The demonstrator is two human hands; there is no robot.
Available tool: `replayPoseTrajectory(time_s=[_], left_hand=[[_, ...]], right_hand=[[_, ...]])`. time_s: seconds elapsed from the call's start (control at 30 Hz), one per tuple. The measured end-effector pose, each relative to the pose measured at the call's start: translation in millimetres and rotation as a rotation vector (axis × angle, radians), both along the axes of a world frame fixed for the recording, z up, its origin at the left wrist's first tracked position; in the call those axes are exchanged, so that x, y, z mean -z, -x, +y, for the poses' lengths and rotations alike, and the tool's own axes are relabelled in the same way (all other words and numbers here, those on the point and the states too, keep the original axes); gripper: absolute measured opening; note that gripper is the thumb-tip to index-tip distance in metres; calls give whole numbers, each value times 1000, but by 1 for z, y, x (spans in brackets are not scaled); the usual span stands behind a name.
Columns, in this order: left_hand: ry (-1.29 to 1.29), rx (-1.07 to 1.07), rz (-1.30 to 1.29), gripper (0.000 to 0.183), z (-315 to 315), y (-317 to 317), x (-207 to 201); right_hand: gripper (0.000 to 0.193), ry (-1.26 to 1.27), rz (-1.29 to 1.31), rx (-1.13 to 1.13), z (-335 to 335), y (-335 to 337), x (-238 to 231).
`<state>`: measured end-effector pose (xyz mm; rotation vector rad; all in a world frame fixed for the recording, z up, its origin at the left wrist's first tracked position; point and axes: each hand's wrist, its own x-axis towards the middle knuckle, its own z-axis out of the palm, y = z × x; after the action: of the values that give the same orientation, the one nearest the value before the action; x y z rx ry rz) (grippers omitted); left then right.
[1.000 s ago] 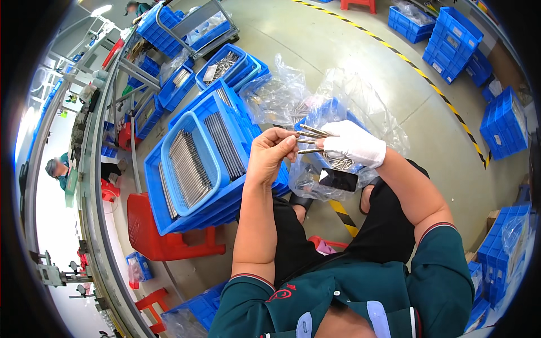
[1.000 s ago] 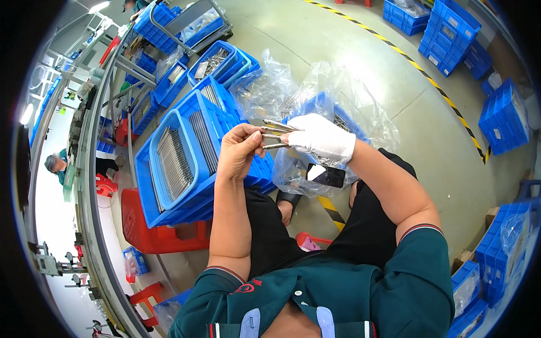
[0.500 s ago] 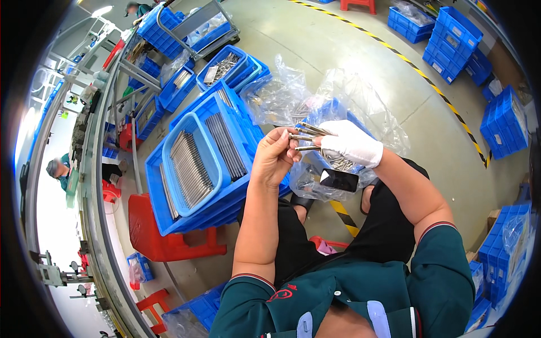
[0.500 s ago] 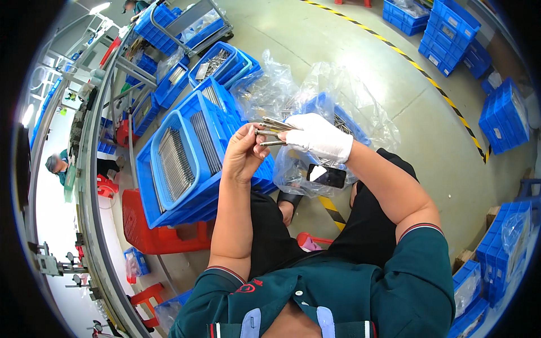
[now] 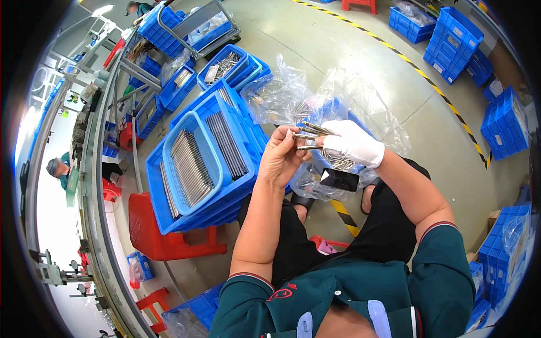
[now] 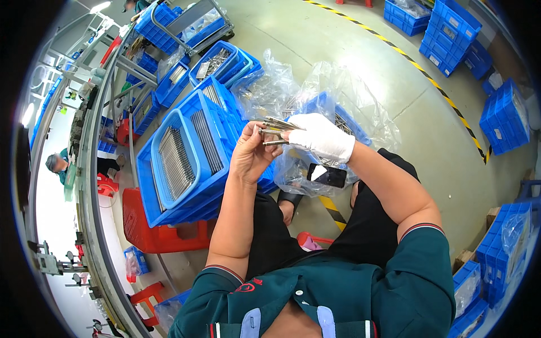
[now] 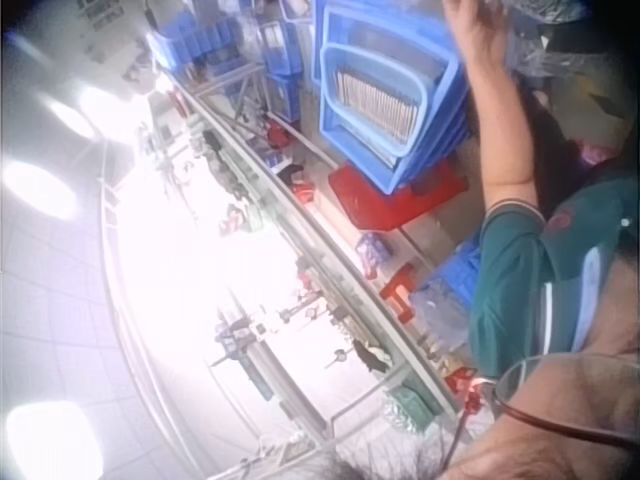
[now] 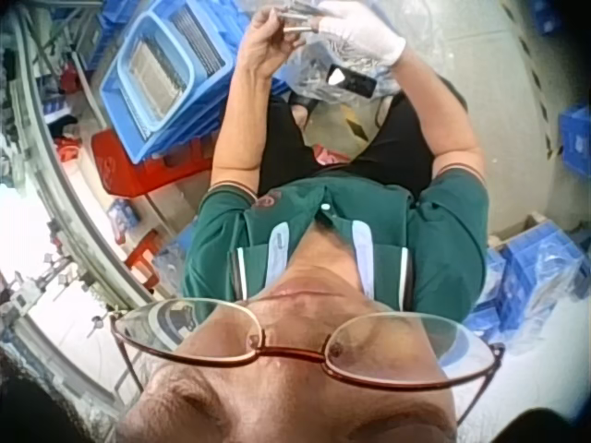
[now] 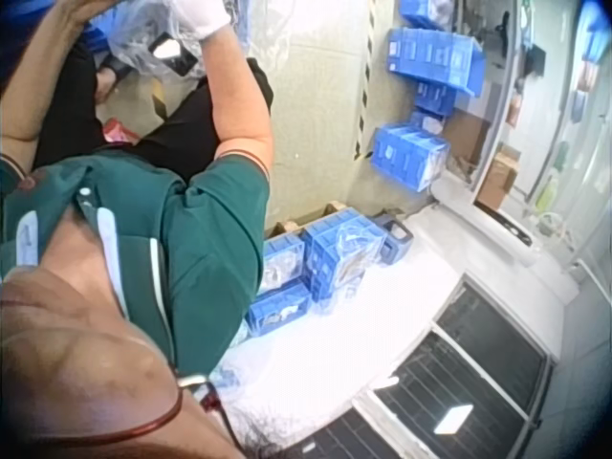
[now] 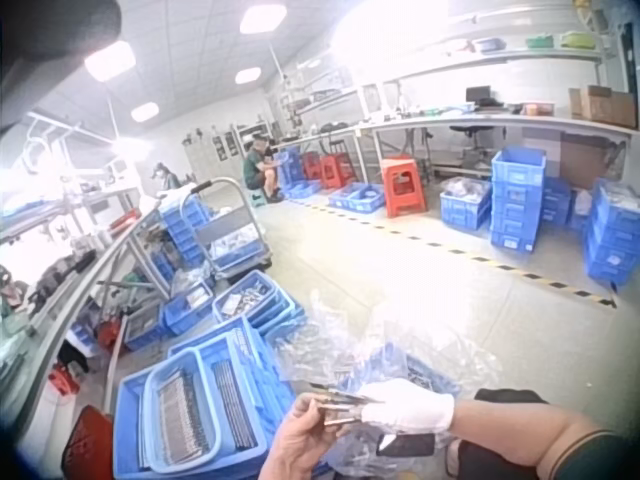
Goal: The person picks up small metal rods from a plastic bag and places them into a blue plastic crate. The person repeatedly transfers the rods from the bag to the crate, arranging them in rows.
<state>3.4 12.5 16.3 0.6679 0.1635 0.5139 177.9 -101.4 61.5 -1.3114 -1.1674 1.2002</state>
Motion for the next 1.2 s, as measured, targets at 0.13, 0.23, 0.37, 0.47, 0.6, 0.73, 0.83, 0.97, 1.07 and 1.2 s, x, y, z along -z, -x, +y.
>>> replayPoseTrajectory(time_s=[0.13,0.23,0.37,0.47,0.6,0.73,0.83,0.97,1.07,1.2], left_hand=[[-14,5,15,11,1,0,1],[83,105,-136,12,-8,-3,-3],[22,17,-26,15,-6,-3,-4],[-243,-152,176,24,1,-1,-11],[-517,-294,358,26,1,2,-23],[-677,-275,466,22,2,9,-30],[-722,-313,506,20,0,10,-29],[-733,-365,540,21,-5,5,-26],[-787,-361,552,20,-8,5,-26],[-879,-210,628,27,-8,7,-31]], right_hand=[[21,60,214,-44,1,0,4],[18,15,294,-60,-3,6,0],[17,66,279,-10,1,6,5],[16,63,220,26,4,3,6],[18,69,232,12,7,1,5],[20,115,103,-17,7,1,3],[23,128,83,-20,6,2,0],[24,98,58,-42,5,-8,0],[25,57,-36,-32,5,-9,-1],[25,26,-88,-52,2,-9,4]])
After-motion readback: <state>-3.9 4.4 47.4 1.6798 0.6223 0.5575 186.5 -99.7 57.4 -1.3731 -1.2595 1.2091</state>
